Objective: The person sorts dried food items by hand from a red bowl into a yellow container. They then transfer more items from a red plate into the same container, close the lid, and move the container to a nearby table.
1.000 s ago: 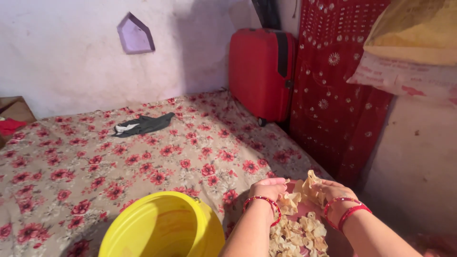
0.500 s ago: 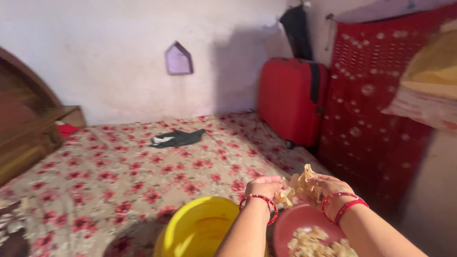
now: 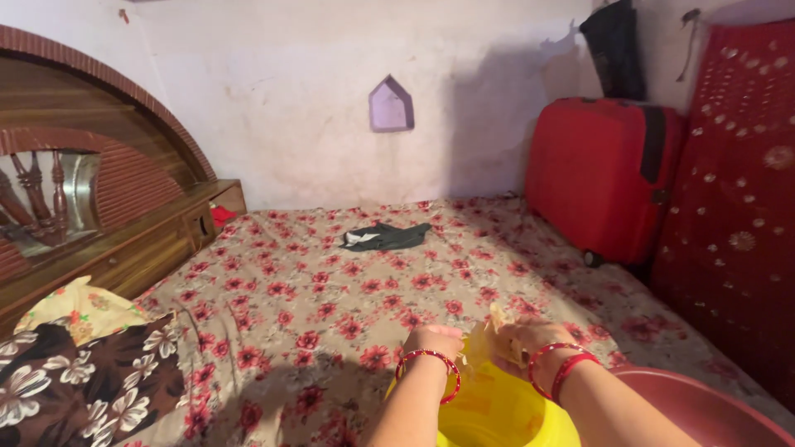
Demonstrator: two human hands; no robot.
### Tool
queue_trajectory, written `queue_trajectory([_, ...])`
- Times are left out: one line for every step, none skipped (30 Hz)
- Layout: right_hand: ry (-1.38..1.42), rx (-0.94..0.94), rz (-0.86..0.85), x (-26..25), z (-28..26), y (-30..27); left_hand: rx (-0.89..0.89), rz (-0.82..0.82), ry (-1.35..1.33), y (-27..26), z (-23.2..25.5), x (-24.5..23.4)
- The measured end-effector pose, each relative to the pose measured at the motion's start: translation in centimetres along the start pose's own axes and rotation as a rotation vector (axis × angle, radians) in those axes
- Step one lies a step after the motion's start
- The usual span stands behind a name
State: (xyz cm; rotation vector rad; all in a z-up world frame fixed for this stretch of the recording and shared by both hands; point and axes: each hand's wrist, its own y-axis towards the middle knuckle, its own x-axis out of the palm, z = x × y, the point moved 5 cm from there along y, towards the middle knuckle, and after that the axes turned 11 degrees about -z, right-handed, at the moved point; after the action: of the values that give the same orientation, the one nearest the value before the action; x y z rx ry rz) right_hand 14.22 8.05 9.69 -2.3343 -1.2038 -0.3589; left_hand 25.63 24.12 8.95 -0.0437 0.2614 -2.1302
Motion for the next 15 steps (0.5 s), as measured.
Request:
queue_trajectory([-0.043, 0.019, 0.001, -0.1, 0.7, 0.9, -0.025, 0.015, 0.054, 0.2, -0.6, -0.4])
queue_trajectory([-0.086, 0.037, 0.003, -0.2, 1.4, 1.7, -0.048, 0.027, 0.104, 0.5, -1.1, -0.7])
queue_trajectory([-0.129, 0.054, 0.004, -0.4, 2.0, 2.3, -0.074, 0.04, 0.158, 0.7, -1.6, -0.9])
queue_trajectory([-0.302, -0.004, -0.153, 0.1, 1.8, 2.8, -0.093, 0.038, 0.211, 1.0, -2.0, -1.0])
queue_trajectory([-0.472, -0.061, -0.311, 0.8, 1.7, 3.0, -0.109, 0.036, 0.257, 1.3, -2.2, -1.1])
queue_trajectory([-0.457, -0.026, -0.243, 0.6, 1.8, 3.1, -0.12, 0.032, 0.3, 1.5, -2.2, -1.0])
queue_trajectory([-0.442, 0.009, -0.176, 0.5, 1.8, 3.1, -0.125, 0.021, 0.334, 1.7, -2.2, -0.8])
queue_trajectory([-0.426, 0.045, -0.107, 0.6, 1.7, 3.0, -0.128, 0.013, 0.369, 1.8, -2.2, -0.6])
queue_trajectory([-0.41, 0.081, -0.039, 0.9, 1.6, 2.6, -0.13, -0.001, 0.403, 1.9, -2.2, -0.4])
queue_trajectory([-0.393, 0.116, 0.029, 1.2, 1.3, 2.0, -0.128, -0.008, 0.434, 1.8, -2.0, -0.2])
queue_trajectory([-0.376, 0.138, 0.061, 1.5, 1.1, 1.2, -0.122, -0.015, 0.463, 1.8, -1.7, 0.0])
queue_trajectory([-0.359, 0.161, 0.093, 1.7, 1.0, 0.2, -0.114, -0.022, 0.494, 1.6, -1.3, 0.3])
queue_trajectory([-0.342, 0.183, 0.125, 1.8, 0.8, -0.8, -0.102, -0.024, 0.51, 1.5, -0.9, 0.5])
queue_trajectory([-0.326, 0.173, 0.109, 2.0, 0.5, -1.5, -0.089, -0.029, 0.532, 1.3, -0.5, 0.7])
queue_trajectory([-0.311, 0.163, 0.094, 2.1, 0.1, -2.2, -0.079, -0.03, 0.55, 1.1, 0.0, 1.0])
